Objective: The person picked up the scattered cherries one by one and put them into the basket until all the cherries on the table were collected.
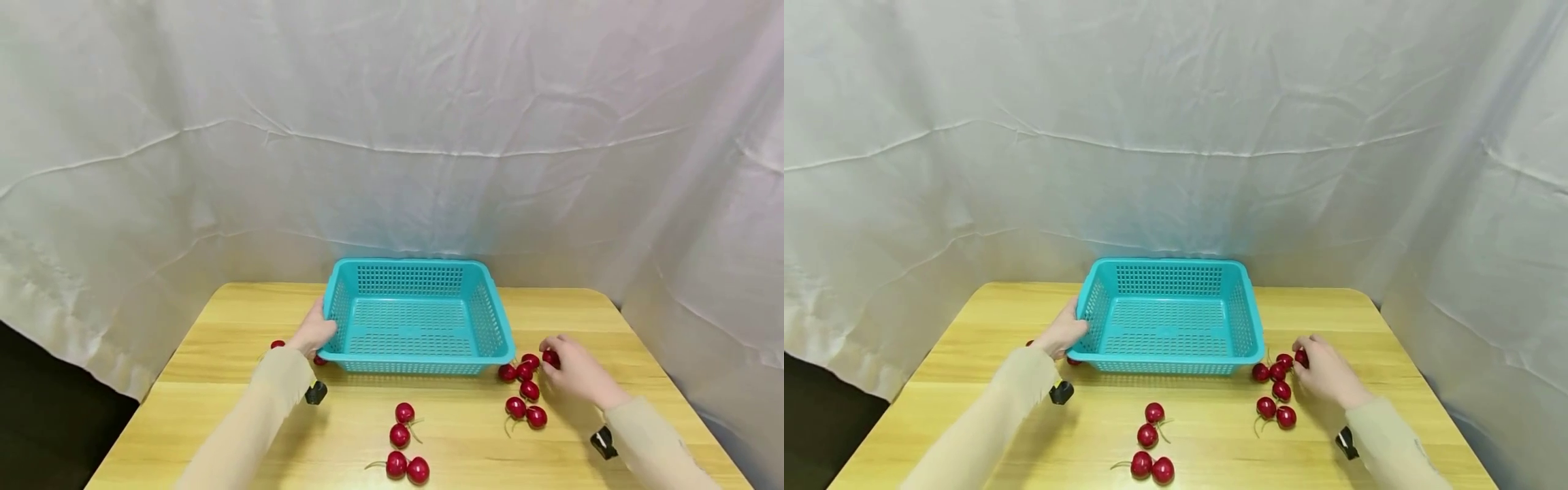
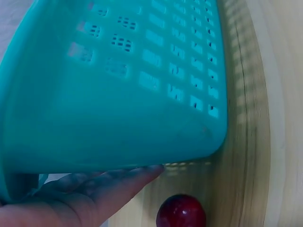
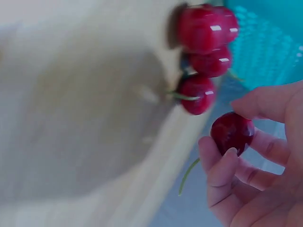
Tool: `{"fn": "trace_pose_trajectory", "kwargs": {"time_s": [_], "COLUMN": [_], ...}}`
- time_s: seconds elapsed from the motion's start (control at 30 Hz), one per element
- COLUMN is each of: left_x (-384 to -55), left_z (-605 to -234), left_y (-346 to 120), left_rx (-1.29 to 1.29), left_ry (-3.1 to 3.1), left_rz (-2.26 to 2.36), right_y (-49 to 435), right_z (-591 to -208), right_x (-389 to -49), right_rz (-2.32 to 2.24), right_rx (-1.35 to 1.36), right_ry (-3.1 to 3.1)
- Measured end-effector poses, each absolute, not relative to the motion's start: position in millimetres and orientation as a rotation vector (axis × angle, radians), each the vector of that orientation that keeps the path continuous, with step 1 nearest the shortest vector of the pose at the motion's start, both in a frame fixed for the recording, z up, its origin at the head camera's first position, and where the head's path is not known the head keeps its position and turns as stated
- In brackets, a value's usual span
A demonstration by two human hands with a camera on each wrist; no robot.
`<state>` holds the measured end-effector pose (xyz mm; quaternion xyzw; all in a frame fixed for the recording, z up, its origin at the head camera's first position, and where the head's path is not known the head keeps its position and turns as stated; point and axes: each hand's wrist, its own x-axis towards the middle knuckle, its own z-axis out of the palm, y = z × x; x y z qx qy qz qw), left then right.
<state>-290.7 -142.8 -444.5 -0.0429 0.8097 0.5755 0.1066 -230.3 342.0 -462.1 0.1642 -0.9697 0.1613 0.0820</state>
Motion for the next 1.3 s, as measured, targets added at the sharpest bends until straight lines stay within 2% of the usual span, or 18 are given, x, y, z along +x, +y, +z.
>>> {"fn": "trace_pose_trajectory", "kwargs": {"time_s": [0.63,1.3], "left_x": [-293,-290], "left_z": [-442,-441], "left_y": [-135,-133], "left_rx": [-0.185,-0.236], "left_ry": [2.419,2.422], "left_rz": [1.680,1.674], "right_y": [254,147], "right_z": [-380,-364], "right_x": [-262,-319], "right_rz": [0.675,1.000], "right_rx": [0.665,0.753], "right_ry": [-2.736,-2.889]}}
